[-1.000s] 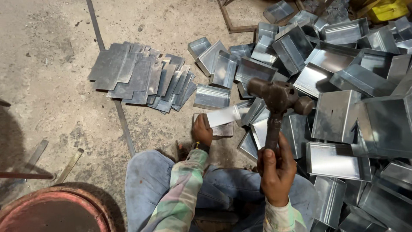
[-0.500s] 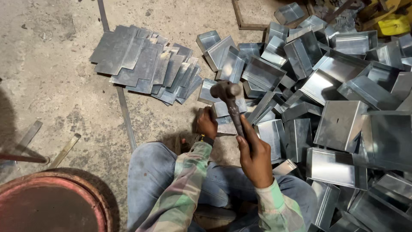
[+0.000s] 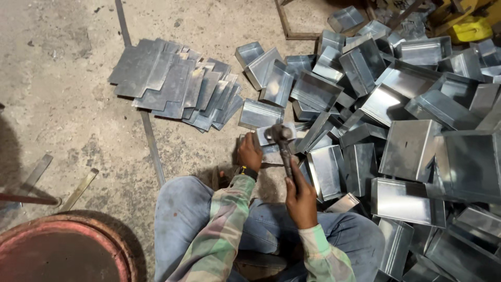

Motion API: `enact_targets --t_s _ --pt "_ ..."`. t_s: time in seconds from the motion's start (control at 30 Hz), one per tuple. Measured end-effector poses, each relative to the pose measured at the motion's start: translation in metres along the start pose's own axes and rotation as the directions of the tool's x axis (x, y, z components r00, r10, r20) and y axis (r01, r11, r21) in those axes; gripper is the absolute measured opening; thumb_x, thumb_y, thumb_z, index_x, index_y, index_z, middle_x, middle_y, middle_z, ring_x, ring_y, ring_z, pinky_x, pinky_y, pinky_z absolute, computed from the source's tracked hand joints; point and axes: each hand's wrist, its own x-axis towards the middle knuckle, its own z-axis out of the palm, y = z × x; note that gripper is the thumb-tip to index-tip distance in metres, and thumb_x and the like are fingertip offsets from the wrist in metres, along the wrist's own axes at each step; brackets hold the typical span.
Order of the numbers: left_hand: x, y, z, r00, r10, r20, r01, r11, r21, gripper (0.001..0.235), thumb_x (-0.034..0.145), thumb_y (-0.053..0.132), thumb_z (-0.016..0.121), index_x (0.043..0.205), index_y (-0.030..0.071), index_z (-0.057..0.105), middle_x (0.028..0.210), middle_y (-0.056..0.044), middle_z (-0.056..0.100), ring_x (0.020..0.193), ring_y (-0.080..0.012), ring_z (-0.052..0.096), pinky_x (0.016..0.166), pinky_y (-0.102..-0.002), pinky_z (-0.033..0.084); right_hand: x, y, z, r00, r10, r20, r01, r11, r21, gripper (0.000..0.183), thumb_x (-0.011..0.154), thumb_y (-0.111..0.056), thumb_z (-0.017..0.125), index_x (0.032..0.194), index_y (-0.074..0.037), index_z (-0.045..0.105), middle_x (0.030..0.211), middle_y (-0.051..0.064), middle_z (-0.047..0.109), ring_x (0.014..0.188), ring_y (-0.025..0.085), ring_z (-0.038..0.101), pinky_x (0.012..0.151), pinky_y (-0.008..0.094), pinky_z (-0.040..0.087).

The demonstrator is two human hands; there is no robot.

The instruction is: The person hammers rectangular metal sheets by hand to fold their edges.

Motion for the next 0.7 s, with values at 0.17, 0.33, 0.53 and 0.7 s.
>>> enact_targets --t_s 0.17,0.33,0.53,0.7 --pt "-0.001 -0.014 0.005 0.999 -0.018 0.039 0.018 1.000 0.001 0.051 0.077 -0.001 0.070 0.125 0.004 0.053 0.111 -0.025 0.065 0.104 -0.0496 0.062 0.088 -0.056 0.051 -0.018 0.011 -0.001 0.994 0.106 -0.007 -0.106 0.994 0.041 0.046 0.099 -0.008 0.059 0.145 -0.004 0.057 0.134 0.023 0.068 0.116 0.035 0.072 0.092 0.037 0.056" --pt "0.015 0.000 -0.006 0.992 0.127 -0.014 -0.127 0.991 0.039 0.058 0.073 -0.005 0.063 0.130 0.000 0.054 0.113 -0.026 0.063 0.107 -0.0487 0.058 0.092 -0.055 0.047 -0.014 0.023 -0.008 0.992 0.043 -0.115 -0.040 0.999 0.029 0.046 0.102 -0.009 0.059 0.147 -0.004 0.057 0.120 0.021 0.071 0.096 0.029 0.066 0.079 0.037 0.054" --pt "0.021 0.076 0.001 0.907 0.271 0.322 -0.405 0.769 0.495 0.031 0.084 0.011 0.067 0.115 0.009 0.067 0.117 -0.017 0.064 0.114 -0.0362 0.056 0.099 -0.056 0.040 -0.025 0.052 -0.025 0.921 0.374 -0.107 -0.334 0.901 0.275 0.053 0.103 -0.014 0.057 0.155 -0.011 0.050 0.067 0.000 0.054 0.056 0.005 0.044 0.050 0.026 0.039" --pt "0.017 0.098 -0.013 0.890 0.216 0.401 -0.421 0.726 0.544 0.039 0.084 0.010 0.064 0.122 0.007 0.065 0.126 -0.018 0.062 0.124 -0.0370 0.053 0.109 -0.059 0.035 -0.027 0.065 -0.021 0.892 0.447 -0.068 -0.408 0.860 0.305 0.054 0.100 -0.014 0.058 0.154 -0.011 0.050 0.065 -0.002 0.054 0.054 0.005 0.045 0.049 0.025 0.040"
